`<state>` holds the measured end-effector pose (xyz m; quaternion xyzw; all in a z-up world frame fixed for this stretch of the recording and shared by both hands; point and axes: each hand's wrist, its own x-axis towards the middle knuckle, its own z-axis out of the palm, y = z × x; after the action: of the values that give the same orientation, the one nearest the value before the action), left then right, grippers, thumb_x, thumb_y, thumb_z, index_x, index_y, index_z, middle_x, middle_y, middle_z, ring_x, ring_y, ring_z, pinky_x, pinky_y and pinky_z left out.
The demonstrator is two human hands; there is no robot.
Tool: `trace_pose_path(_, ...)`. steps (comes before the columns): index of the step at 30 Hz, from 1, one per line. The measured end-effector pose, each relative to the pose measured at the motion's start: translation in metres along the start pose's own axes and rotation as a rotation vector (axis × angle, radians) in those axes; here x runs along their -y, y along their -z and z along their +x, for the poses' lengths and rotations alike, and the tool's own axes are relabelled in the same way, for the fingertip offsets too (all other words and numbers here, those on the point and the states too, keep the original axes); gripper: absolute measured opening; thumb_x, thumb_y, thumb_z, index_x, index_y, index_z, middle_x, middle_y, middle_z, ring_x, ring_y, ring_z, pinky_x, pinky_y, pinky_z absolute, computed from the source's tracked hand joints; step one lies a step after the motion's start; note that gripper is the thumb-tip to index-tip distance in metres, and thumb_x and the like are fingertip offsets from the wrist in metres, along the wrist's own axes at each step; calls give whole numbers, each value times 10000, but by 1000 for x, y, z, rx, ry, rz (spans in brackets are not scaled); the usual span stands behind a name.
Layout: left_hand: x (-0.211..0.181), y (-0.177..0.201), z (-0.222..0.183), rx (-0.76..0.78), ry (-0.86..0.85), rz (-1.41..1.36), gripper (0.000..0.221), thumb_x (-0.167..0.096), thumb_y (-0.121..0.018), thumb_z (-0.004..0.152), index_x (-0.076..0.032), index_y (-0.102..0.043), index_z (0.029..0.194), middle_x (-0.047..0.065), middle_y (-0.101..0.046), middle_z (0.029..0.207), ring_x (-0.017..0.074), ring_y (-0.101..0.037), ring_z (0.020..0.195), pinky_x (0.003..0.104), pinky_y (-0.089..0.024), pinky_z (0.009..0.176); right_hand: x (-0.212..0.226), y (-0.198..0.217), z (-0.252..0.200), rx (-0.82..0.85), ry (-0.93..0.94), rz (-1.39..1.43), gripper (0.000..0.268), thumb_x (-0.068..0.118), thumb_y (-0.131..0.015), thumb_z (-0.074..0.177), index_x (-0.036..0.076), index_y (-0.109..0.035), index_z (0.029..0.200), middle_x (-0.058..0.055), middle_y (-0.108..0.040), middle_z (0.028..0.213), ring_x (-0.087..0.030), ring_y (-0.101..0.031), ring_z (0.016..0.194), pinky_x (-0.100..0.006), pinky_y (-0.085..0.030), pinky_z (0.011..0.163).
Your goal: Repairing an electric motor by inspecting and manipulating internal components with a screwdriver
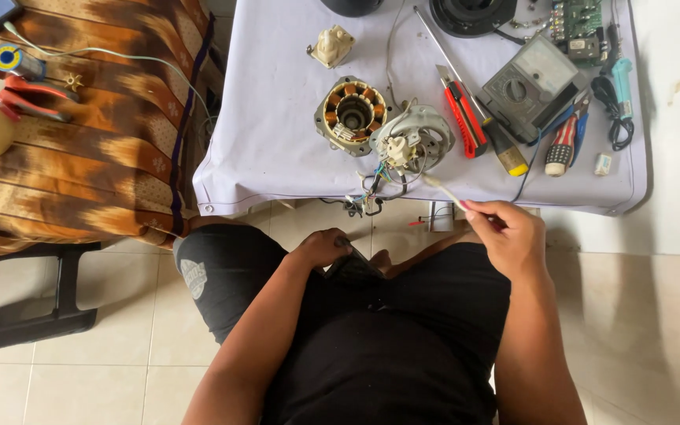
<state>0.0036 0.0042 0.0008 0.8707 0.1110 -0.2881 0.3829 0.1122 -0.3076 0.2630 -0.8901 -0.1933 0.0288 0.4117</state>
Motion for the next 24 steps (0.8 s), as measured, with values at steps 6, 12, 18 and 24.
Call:
trace_pose_path(6, -14, 3, 6, -203, -111, -207, 597, -520, -750, 846, -172, -646, 1319, 135, -750, 1091, 336, -725, 1064, 464, -580, 930, -11, -44, -27, -266, 184, 19, 82, 94, -846, 875, 89, -836, 956, -86, -749, 741, -186, -700, 639, -286, -562, 596)
trace_pose_path(12, -46, -5, -3, -219, -158, -475, 770, -497, -836, 819, -171, -513, 1437, 123, -701, 1183, 289, -724, 1090, 453, -581, 944, 4, -44, -26, -305, 252, 16, 85, 56, -831, 880, 78, -832, 962, -105, -764, 796, -248, -729, 693, -337, -566, 604)
trace_pose_path(18, -170, 60, -113, -174, -313, -119, 437, -505, -745, 844, -160, -711, 1110, 48, -750, 841, 300, -749, 868, 456, -599, 793, 8, -28, -6, -262, 259, -138, 147, 129, -819, 896, 178, -834, 1034, -51, -769, 861, -275, -738, 790, -376, -586, 670)
trace_pose_path(24, -254, 139, -157, -687, -806, -90, 239, -303, -767, 856, -180, -715, 1054, 17, -660, 769, 265, -708, 765, 382, -576, 661, 7, -47, -9, -231, 164, -87, 173, 135, -835, 874, 140, -826, 1046, -130, -735, 820, -358, -718, 765, -450, -589, 631)
